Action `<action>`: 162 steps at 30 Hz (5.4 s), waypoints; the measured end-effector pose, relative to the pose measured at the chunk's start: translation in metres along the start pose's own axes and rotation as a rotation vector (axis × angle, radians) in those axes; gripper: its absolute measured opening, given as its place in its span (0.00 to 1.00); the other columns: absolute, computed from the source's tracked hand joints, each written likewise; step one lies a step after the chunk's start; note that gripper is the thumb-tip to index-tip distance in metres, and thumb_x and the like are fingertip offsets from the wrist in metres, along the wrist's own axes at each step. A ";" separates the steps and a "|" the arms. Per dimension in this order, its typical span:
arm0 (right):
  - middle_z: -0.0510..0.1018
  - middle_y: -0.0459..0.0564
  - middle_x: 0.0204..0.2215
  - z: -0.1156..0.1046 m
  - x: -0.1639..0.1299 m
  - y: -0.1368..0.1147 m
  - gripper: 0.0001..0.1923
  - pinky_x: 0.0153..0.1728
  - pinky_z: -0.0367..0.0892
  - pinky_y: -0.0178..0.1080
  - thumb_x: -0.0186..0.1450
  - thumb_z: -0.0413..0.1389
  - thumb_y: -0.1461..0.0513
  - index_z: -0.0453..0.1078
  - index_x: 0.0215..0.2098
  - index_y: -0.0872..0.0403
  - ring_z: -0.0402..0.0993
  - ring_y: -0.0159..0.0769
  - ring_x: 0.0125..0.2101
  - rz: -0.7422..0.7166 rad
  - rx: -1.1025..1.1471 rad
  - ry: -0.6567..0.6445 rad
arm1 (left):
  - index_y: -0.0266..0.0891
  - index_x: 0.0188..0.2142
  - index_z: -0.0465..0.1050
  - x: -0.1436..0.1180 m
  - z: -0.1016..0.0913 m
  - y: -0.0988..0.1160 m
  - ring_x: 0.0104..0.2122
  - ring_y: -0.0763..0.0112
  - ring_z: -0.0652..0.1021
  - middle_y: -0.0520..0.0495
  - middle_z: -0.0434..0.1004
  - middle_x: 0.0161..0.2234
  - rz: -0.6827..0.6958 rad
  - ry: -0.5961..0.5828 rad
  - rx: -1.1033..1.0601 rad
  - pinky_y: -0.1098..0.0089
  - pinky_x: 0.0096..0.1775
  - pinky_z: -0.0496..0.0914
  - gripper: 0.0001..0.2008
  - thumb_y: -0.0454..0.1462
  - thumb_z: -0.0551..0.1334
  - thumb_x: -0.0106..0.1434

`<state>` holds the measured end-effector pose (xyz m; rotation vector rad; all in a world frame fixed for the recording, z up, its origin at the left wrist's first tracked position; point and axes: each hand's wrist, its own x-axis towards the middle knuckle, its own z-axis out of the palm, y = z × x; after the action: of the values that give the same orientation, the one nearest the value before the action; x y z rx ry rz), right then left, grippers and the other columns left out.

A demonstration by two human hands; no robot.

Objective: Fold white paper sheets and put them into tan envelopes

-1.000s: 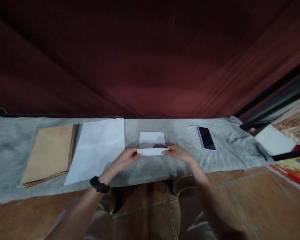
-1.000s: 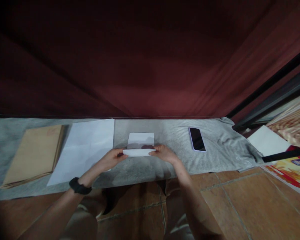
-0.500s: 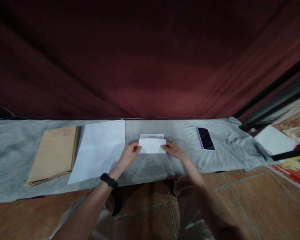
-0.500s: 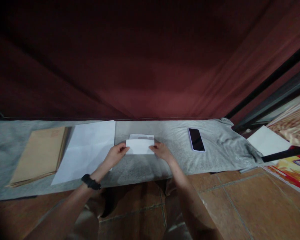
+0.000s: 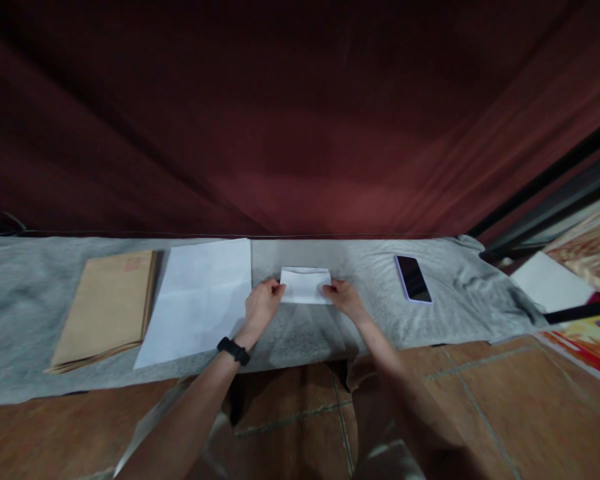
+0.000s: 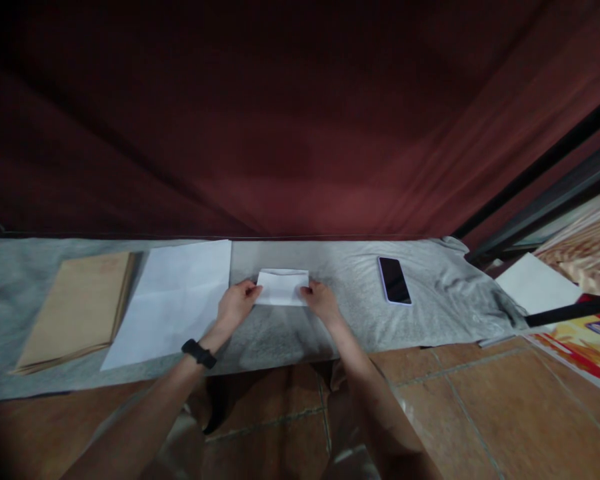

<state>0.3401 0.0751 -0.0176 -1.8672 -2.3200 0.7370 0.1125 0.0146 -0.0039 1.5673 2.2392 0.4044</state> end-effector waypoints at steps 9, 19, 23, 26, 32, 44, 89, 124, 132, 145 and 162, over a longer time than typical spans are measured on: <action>0.85 0.54 0.41 -0.001 0.003 -0.006 0.17 0.35 0.65 0.32 0.74 0.51 0.54 0.80 0.43 0.53 0.81 0.38 0.42 0.055 -0.071 0.012 | 0.41 0.37 0.79 0.007 0.003 -0.004 0.36 0.63 0.80 0.45 0.83 0.36 -0.010 -0.032 -0.107 0.69 0.34 0.65 0.16 0.46 0.56 0.70; 0.85 0.54 0.43 -0.001 0.003 -0.008 0.17 0.36 0.64 0.33 0.74 0.51 0.53 0.79 0.44 0.54 0.81 0.39 0.42 0.069 -0.062 0.023 | 0.42 0.33 0.79 0.011 0.004 -0.013 0.33 0.66 0.79 0.49 0.80 0.29 0.015 -0.087 -0.196 0.71 0.32 0.64 0.13 0.43 0.58 0.66; 0.84 0.56 0.43 -0.002 0.002 -0.010 0.18 0.38 0.65 0.34 0.75 0.50 0.53 0.78 0.45 0.54 0.81 0.40 0.43 0.093 -0.102 0.036 | 0.43 0.37 0.80 0.010 0.002 -0.003 0.37 0.65 0.80 0.47 0.83 0.36 -0.045 -0.071 -0.090 0.70 0.34 0.65 0.12 0.43 0.58 0.68; 0.84 0.56 0.44 -0.003 0.001 -0.013 0.18 0.39 0.66 0.34 0.75 0.49 0.53 0.77 0.47 0.54 0.81 0.41 0.44 0.103 -0.118 0.042 | 0.43 0.39 0.80 0.008 0.001 0.003 0.39 0.63 0.81 0.46 0.84 0.39 -0.054 -0.060 -0.032 0.70 0.35 0.66 0.13 0.43 0.57 0.69; 0.84 0.57 0.45 -0.005 -0.002 -0.018 0.19 0.41 0.68 0.35 0.76 0.48 0.52 0.76 0.50 0.54 0.81 0.42 0.46 0.118 -0.170 0.060 | 0.44 0.43 0.79 0.003 0.000 0.010 0.42 0.61 0.82 0.44 0.84 0.42 -0.060 -0.038 0.075 0.69 0.37 0.69 0.14 0.43 0.54 0.71; 0.83 0.61 0.44 -0.001 -0.008 -0.026 0.20 0.42 0.70 0.40 0.76 0.47 0.51 0.72 0.53 0.55 0.81 0.47 0.45 0.154 -0.287 0.134 | 0.43 0.45 0.77 0.003 0.004 0.013 0.45 0.59 0.82 0.41 0.83 0.44 -0.066 -0.020 0.131 0.67 0.41 0.71 0.16 0.43 0.52 0.72; 0.58 0.60 0.71 0.076 -0.004 -0.035 0.30 0.68 0.50 0.53 0.77 0.46 0.52 0.56 0.72 0.60 0.56 0.50 0.69 -0.293 -0.222 0.428 | 0.40 0.48 0.75 -0.002 0.012 0.020 0.44 0.54 0.83 0.40 0.84 0.42 -0.023 0.069 0.230 0.62 0.42 0.75 0.17 0.41 0.49 0.74; 0.55 0.57 0.72 0.068 -0.007 -0.034 0.31 0.69 0.48 0.53 0.73 0.43 0.63 0.52 0.74 0.56 0.53 0.47 0.70 -0.295 -0.293 0.320 | 0.36 0.72 0.51 -0.011 0.057 0.033 0.72 0.63 0.52 0.43 0.53 0.72 0.421 0.062 0.189 0.57 0.71 0.47 0.31 0.46 0.43 0.75; 0.58 0.57 0.71 0.070 -0.005 -0.019 0.29 0.68 0.50 0.52 0.75 0.41 0.61 0.56 0.72 0.58 0.55 0.46 0.69 -0.307 -0.279 0.415 | 0.37 0.72 0.52 -0.008 0.063 0.018 0.73 0.62 0.49 0.42 0.49 0.74 0.440 0.098 0.237 0.55 0.71 0.44 0.30 0.45 0.44 0.76; 0.57 0.59 0.71 0.048 -0.003 0.019 0.30 0.68 0.48 0.54 0.76 0.39 0.58 0.54 0.73 0.60 0.52 0.48 0.70 -0.124 -0.274 0.353 | 0.41 0.71 0.55 -0.016 0.053 0.021 0.73 0.57 0.51 0.41 0.48 0.74 0.384 0.068 0.255 0.48 0.70 0.44 0.28 0.44 0.47 0.74; 0.60 0.56 0.70 0.068 0.003 -0.045 0.28 0.70 0.48 0.48 0.78 0.36 0.57 0.55 0.72 0.58 0.53 0.40 0.71 -0.437 -0.159 0.303 | 0.33 0.71 0.53 -0.017 0.053 0.021 0.73 0.55 0.50 0.36 0.51 0.73 0.432 0.058 0.250 0.48 0.71 0.41 0.31 0.33 0.45 0.70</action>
<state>0.2748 0.0503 -0.0594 -1.3212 -2.4998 0.2077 0.1598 0.0072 -0.0398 2.2064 2.0446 0.2936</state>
